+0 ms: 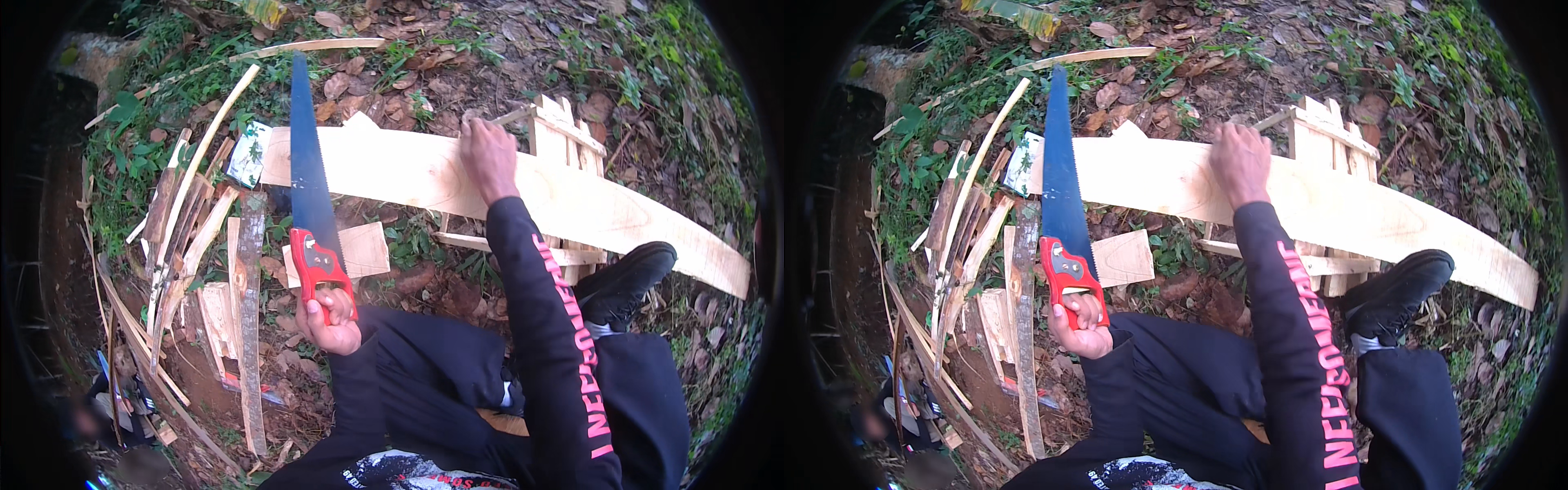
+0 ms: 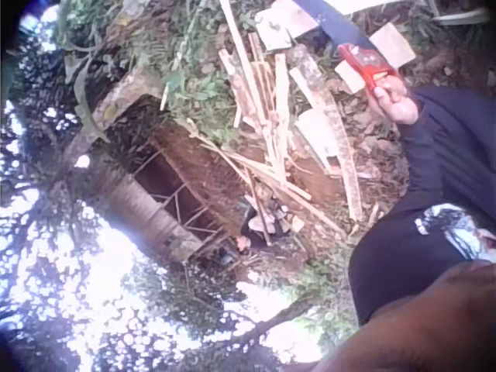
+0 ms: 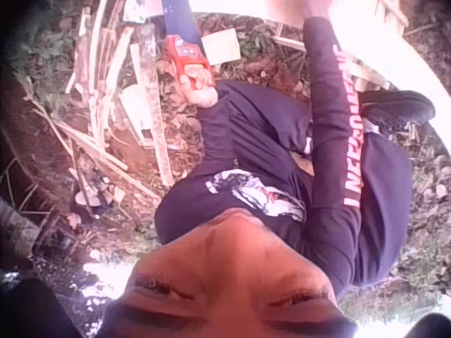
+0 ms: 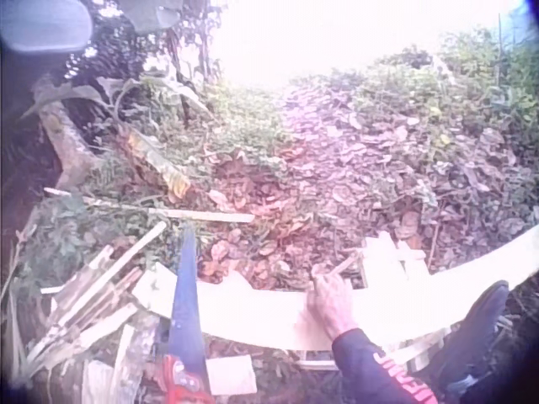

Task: The person sits on the ground and uses a red hand saw to cut a long wooden plank resting on a makeshift wooden support. The person saws through the plank multiple times, creating separate pieces of wood.

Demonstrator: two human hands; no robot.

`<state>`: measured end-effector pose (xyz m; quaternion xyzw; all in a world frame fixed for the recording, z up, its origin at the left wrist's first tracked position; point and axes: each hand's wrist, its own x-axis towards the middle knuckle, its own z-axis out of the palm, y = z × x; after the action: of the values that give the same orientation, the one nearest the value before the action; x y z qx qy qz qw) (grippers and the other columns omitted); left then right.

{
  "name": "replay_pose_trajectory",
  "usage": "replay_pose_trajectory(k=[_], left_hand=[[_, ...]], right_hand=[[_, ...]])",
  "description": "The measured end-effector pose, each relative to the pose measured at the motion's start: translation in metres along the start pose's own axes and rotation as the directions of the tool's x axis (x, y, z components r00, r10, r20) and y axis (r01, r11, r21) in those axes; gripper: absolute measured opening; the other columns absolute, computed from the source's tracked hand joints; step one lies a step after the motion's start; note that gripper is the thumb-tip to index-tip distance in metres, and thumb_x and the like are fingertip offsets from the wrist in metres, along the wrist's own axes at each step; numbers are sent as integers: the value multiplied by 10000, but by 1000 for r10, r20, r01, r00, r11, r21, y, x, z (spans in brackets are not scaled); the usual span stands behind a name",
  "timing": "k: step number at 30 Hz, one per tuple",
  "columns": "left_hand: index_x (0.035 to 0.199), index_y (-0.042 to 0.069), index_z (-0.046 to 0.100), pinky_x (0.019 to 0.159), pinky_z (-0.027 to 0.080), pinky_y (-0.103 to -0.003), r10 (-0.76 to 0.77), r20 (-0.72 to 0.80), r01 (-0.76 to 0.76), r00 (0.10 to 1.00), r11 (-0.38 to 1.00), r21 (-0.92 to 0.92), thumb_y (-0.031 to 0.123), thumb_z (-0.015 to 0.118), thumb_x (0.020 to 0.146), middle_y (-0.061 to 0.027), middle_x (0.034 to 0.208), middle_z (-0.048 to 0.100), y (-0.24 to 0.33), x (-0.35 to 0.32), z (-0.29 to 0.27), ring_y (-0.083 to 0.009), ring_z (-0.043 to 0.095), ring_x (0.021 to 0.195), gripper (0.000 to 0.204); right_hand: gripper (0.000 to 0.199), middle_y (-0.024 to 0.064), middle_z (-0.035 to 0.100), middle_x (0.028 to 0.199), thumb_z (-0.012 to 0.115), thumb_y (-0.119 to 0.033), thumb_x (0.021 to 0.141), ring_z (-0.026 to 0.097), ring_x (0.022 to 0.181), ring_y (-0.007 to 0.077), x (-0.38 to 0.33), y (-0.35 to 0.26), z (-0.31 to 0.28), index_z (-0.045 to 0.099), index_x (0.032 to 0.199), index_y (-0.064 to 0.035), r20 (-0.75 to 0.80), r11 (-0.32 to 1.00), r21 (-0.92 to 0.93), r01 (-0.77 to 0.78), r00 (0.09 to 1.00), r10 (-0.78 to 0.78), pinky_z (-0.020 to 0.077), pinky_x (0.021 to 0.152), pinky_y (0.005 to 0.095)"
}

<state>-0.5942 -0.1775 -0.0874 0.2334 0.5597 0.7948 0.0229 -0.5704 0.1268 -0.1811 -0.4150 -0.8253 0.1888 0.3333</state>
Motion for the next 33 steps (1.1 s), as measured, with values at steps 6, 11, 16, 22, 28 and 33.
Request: replay_pose_trajectory(k=[6, 11, 16, 22, 28, 33], left_hand=[[760, 33, 483, 384, 221, -219, -174, -72, 179, 982, 981, 72, 209, 456, 959, 11, 520, 367, -53, 7, -28, -61, 283, 398, 268], [756, 21, 495, 381, 225, -219, -178, -68, 184, 982, 977, 106, 210, 456, 964, 13, 499, 350, -57, 24, -32, -57, 277, 384, 284], [771, 19, 499, 384, 218, -227, -177, -35, 180, 984, 980, 83, 272, 470, 957, 17, 499, 345, -51, 28, -31, -55, 278, 386, 315], [783, 16, 481, 369, 208, -238, -231, 62, 227, 971, 972, 58, 268, 425, 954, 8, 495, 339, -23, 4, -19, -65, 253, 369, 310], [778, 11, 491, 370, 213, -235, -304, 180, 292, 936, 952, 87, 269, 442, 942, 12, 494, 350, 14, -18, -9, -65, 272, 376, 309], [773, 2, 510, 398, 235, -218, -380, 175, 376, 908, 925, 52, 262, 508, 925, 3, 567, 409, 33, -33, -4, -44, 316, 425, 301]], right_hand=[[162, 134, 561, 900, 461, -147, 935, 535, 905, 296, -18, 8, 10, 558, 886, -27, 12, 996, -81, 37, 999, -36, 408, 859, 417], [122, 145, 536, 976, 462, -33, 875, 517, 950, 312, -10, 2, 25, 537, 962, 9, -92, 1000, -20, -22, 996, 21, 415, 856, 412], [95, 132, 527, 927, 469, -54, 877, 512, 905, 305, -5, -1, 19, 529, 939, -14, -64, 1000, -20, 24, 998, -25, 413, 817, 413], [192, 103, 538, 837, 487, -210, 940, 517, 846, 286, -10, -3, 7, 522, 840, -51, -53, 995, -98, 19, 998, -25, 398, 792, 410], [268, 108, 563, 814, 464, -266, 950, 530, 838, 281, -22, -10, -17, 546, 806, -55, -38, 995, -99, 1, 999, -5, 387, 820, 407], [232, 100, 566, 842, 474, -253, 932, 528, 857, 271, -27, -10, -33, 569, 838, -63, -38, 994, -112, 5, 999, -10, 379, 816, 404]])
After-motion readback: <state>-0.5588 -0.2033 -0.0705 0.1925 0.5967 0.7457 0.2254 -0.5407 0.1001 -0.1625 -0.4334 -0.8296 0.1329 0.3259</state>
